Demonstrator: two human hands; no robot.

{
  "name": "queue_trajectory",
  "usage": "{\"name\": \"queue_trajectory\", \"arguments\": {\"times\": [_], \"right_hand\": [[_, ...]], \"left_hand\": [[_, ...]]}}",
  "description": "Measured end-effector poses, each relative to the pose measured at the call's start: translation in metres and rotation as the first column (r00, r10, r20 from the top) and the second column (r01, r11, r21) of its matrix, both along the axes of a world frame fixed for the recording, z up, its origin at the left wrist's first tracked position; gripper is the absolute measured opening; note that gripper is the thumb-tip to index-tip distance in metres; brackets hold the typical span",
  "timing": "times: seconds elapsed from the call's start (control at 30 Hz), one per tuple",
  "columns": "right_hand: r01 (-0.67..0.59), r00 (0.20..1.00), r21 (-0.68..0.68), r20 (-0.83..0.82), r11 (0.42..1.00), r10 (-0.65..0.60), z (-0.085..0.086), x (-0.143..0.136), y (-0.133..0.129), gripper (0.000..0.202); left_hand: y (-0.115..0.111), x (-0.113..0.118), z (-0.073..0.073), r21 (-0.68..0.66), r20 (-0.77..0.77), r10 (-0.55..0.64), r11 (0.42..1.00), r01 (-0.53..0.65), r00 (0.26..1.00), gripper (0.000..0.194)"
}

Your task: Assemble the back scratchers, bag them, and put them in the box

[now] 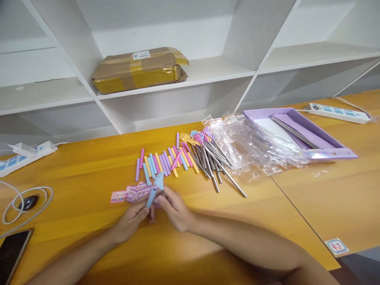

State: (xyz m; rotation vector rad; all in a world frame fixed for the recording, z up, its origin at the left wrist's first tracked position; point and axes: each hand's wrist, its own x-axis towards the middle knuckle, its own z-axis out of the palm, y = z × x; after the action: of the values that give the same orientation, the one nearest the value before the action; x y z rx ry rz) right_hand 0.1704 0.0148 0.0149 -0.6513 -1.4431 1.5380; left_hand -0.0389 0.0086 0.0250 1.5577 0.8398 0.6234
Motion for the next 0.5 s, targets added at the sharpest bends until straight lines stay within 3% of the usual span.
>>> {"name": "queue_trajectory", "arguments": {"times": [0.13, 0.3, 0.5], "right_hand": [[0.141, 0.989, -0.007, -0.041, 0.99, -0.141, -0.006, 0.004, 0.009, 0.053], [0.311, 0.95, 0.01, -0.04, 0.951, -0.31, -0.001, 0.019, 0.026, 0.063], [0.359, 0.926, -0.143, -0.071, 0.922, -0.371, -0.003, 0.03, 0.051, 0.052]], "left_hand": [[0.001, -0.002, -0.001, -0.032, -0.01, 0.018, 0.999, -0.018, 1.0, 0.055], [-0.003, -0.005, -0.006, -0.177, 0.046, 0.036, 0.984, -0.027, 0.998, 0.047], [-0.005, -0.008, -0.001, -0.156, 0.026, -0.072, 0.985, 0.075, 0.997, 0.062]]}}
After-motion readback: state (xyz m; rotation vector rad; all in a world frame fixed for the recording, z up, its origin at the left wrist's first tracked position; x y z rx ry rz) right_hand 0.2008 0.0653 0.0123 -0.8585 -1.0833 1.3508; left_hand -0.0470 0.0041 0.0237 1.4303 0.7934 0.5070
